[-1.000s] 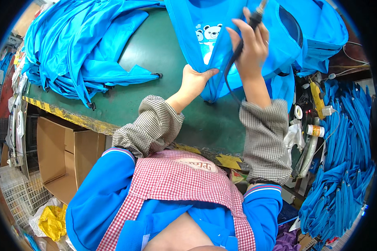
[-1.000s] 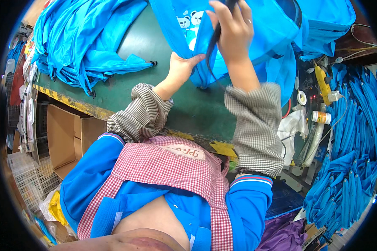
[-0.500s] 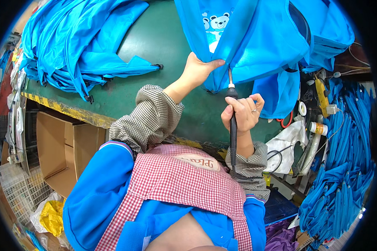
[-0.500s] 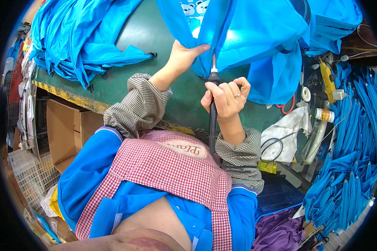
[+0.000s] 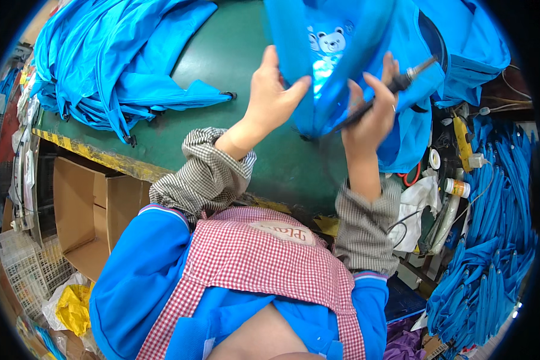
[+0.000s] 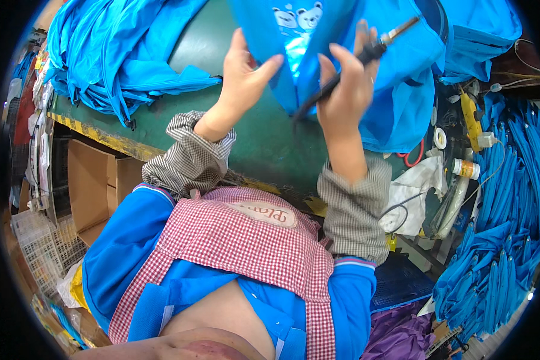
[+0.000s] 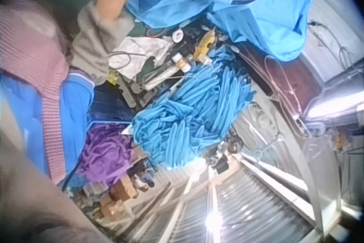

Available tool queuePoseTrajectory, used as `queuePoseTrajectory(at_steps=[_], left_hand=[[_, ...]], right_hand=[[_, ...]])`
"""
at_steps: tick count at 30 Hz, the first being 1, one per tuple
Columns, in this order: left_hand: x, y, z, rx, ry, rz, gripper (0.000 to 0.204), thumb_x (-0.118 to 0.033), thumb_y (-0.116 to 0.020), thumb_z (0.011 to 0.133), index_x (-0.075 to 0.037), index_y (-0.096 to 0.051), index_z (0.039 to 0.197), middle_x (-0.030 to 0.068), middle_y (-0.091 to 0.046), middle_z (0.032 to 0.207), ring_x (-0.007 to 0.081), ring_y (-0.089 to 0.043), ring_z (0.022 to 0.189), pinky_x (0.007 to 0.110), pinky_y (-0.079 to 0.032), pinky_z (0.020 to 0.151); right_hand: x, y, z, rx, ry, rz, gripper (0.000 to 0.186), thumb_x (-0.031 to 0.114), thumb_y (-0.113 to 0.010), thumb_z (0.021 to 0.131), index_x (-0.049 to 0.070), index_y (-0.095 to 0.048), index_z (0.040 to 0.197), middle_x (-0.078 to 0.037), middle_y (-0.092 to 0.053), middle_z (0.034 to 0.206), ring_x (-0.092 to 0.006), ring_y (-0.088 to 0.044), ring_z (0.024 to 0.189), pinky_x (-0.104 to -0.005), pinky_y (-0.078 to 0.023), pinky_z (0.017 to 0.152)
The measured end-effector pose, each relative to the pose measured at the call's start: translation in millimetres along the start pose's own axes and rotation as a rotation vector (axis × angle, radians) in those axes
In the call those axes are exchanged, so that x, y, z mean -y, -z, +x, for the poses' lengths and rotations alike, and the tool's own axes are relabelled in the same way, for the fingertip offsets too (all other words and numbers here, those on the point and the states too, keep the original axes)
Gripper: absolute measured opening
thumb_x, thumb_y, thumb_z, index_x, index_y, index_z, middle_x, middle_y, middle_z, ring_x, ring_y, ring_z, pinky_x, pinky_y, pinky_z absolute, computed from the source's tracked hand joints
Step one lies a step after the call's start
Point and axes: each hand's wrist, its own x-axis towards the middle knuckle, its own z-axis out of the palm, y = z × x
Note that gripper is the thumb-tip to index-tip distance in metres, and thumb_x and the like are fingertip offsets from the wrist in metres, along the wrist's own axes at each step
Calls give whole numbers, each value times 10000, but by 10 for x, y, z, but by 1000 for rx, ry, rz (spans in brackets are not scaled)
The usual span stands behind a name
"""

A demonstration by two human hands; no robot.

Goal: The person uses a handheld soldering iron to seal seams on blue fabric bags. They repeatedly pick up a bag, apply the hot tip along a seam, and place the finished bag aside. The process is repeated for multiple bags on a green workbench.

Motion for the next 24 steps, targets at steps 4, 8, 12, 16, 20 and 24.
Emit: queuePoseTrajectory(at_steps=[4,8,12,16,20,24], left_hand=[[-110,155,110,-76,6,77,359,-6,-691,720,8,-487,1016,100,-646,932,140,-625,774,265,-515,642],[66,394,131,161,295,6,413,-64,-716,739,14,-560,1113,80,-660,937,127,-617,775,273,-514,668],[12,172,293,360,182,293,340,-123,-736,771,3,-609,1060,51,-675,900,96,-606,755,260,-499,669],[103,-87,411,434,90,203,287,-89,-712,794,-16,-618,1055,31,-672,887,79,-598,775,260,-501,685],[72,-134,415,444,44,246,268,-114,-716,803,-23,-627,1040,39,-675,886,84,-604,787,265,-504,697],[129,-93,409,421,67,254,254,-127,-719,804,-25,-633,1020,49,-674,873,92,-609,780,264,-505,699]], right_hand=[[-446,-54,-14,-17,25,-106,305,102,-665,831,60,-486,1075,-320,-372,1392,-489,-359,1279,-540,-290,1044],[-433,89,-26,-24,-27,-242,308,100,-679,831,50,-490,1068,-291,-481,1310,-460,-441,1223,-530,-308,1032],[59,284,-210,-151,-52,117,374,321,-559,931,-19,-531,1082,-183,-642,969,-299,-607,873,-415,-418,897],[302,427,-518,23,-106,234,232,221,-515,917,21,-633,906,-49,-590,726,-195,-531,601,-410,-438,807],[297,389,-584,134,18,136,123,143,-531,838,87,-639,856,-12,-528,622,-154,-484,532,-366,-400,828],[306,292,-568,115,61,129,122,158,-536,835,93,-638,852,-14,-510,605,-160,-483,535,-372,-401,818]])
